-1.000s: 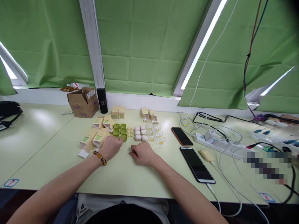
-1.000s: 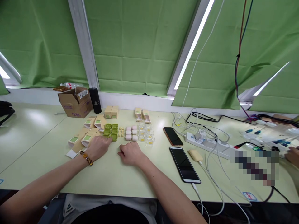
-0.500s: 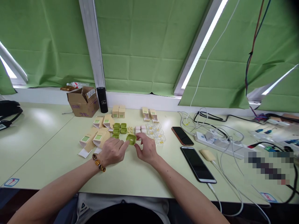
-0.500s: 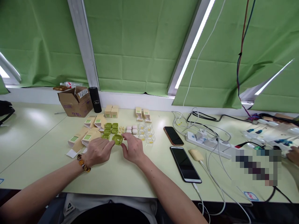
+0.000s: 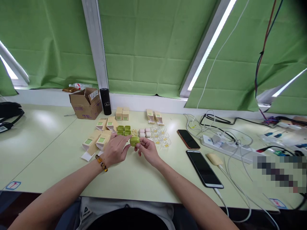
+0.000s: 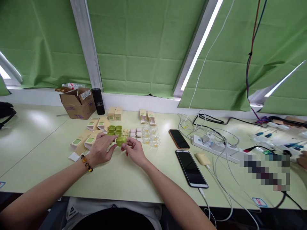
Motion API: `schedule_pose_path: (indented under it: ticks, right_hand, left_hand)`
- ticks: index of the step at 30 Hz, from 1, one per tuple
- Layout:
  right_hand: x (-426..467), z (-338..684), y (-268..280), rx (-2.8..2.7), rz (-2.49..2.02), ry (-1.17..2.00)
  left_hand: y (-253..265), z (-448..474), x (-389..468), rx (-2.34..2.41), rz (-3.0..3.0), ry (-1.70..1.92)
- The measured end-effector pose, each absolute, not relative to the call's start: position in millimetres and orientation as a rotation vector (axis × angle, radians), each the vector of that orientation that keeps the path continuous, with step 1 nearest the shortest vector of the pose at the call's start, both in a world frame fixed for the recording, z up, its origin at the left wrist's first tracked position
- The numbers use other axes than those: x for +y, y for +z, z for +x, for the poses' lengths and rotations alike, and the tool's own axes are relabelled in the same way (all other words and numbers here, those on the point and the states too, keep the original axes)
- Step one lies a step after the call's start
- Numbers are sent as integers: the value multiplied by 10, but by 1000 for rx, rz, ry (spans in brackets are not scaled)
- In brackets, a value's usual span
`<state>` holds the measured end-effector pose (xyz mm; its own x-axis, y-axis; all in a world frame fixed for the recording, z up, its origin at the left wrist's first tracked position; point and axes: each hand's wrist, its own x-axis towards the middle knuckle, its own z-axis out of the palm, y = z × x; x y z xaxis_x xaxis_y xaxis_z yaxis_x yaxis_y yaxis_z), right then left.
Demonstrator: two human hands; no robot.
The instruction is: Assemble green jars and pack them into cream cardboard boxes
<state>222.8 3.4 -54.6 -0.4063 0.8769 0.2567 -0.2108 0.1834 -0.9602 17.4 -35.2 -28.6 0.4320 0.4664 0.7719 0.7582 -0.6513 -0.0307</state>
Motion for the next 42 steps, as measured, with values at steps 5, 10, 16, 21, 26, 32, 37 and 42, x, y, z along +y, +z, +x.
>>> schedule_pose_path:
  ticks: [5,10,16,21,26,32,37,42]
  right_hand:
    - [31,2231,-511,-1314,-577,1638]
    - [7,2195,-536,-1299,-517,1771]
    - [14,2216,-548,-1419,-626,1599]
    - [59,2349,-537,-1833,-895,537]
    - [108,2378,-584,-2228,-987,-180]
    - [109,2274,-646,-2487,-1098,-352]
    - [120,2240,-642,-2524,-1101,-368]
    - [131,2228,-650,-2518,-1065,-396]
  left_hand:
    - [-338,202,-353,-1096,-2340,-1092]
    - [-396,178,-321,-972,-2420,-1006]
    - [-423,191,-294,-1076,-2553,-1018]
    - [-423,162,-206,-1382,-2572,-1562]
    - [-428,160,-102,-1499,-2620,-2389]
    - [-433,195,-113,-1528,-2571,-2820]
    - [-477,193,-73,-1395,-2519,-3099]
    - [-491,189,-56,-1355,-2476,-3190]
